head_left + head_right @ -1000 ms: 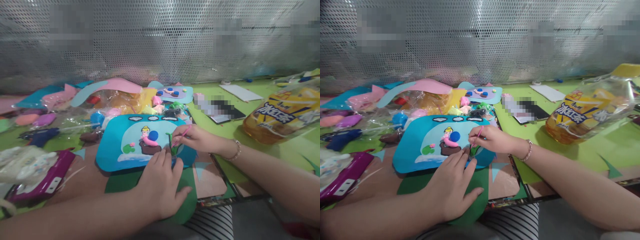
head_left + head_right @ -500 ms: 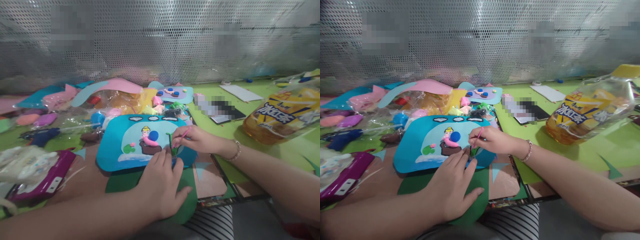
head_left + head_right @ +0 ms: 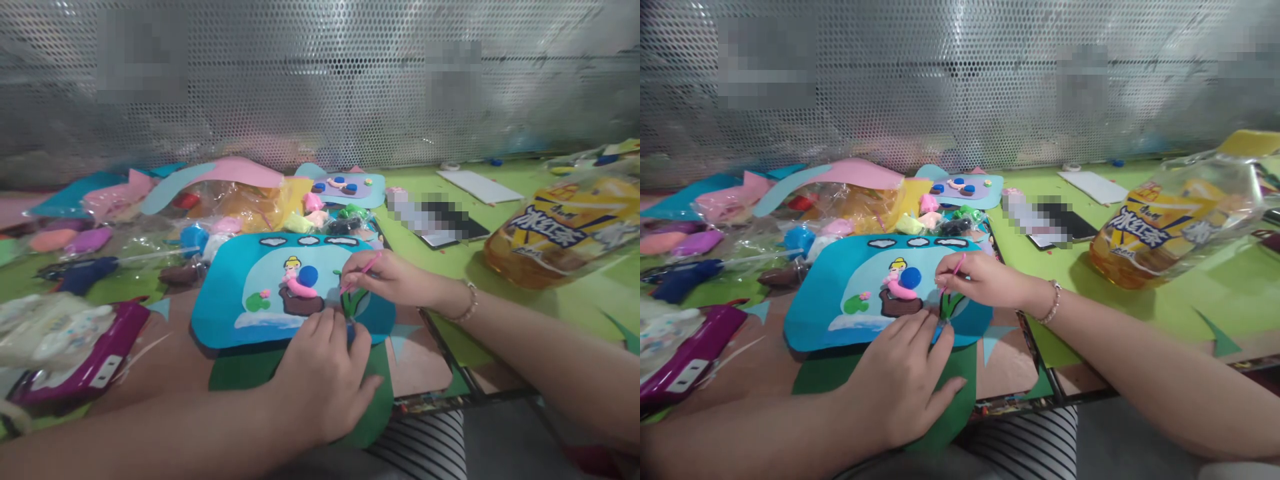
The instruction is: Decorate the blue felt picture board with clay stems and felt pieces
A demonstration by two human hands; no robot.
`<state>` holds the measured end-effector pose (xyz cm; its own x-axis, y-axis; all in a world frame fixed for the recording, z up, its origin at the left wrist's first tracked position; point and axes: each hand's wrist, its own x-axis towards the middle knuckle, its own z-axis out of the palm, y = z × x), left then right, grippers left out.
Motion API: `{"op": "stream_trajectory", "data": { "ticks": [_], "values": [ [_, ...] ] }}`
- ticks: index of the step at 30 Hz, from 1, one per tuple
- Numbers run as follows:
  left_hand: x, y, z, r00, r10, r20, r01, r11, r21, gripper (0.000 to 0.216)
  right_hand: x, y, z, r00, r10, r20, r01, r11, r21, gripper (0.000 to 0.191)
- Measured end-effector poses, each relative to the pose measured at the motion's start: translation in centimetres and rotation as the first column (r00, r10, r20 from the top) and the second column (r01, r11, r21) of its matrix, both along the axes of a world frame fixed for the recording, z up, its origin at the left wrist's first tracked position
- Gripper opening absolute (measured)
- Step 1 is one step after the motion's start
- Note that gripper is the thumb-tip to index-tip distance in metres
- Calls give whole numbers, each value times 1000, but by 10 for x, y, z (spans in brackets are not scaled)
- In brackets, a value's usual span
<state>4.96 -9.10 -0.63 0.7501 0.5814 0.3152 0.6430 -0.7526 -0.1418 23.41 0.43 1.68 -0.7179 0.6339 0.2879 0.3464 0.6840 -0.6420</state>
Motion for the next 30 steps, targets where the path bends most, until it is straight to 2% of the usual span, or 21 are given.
{"op": "stream_trajectory", "data": {
  "ticks": [5, 13, 30],
  "values": [
    [1, 2, 3, 1000, 10, -11, -10, 1000, -20, 47, 0, 1, -1, 1000, 8, -12, -8, 999, 35, 21],
    [-1, 6, 2, 1000, -5, -15, 3, 989, -149, 50, 2, 0, 3, 998, -40, -39, 42, 997, 70, 22],
    [-2, 7, 0, 997, -81, -5, 78, 978, -194, 51, 2, 2, 0, 998, -60, 17, 60, 997, 48, 23]
  ]
}}
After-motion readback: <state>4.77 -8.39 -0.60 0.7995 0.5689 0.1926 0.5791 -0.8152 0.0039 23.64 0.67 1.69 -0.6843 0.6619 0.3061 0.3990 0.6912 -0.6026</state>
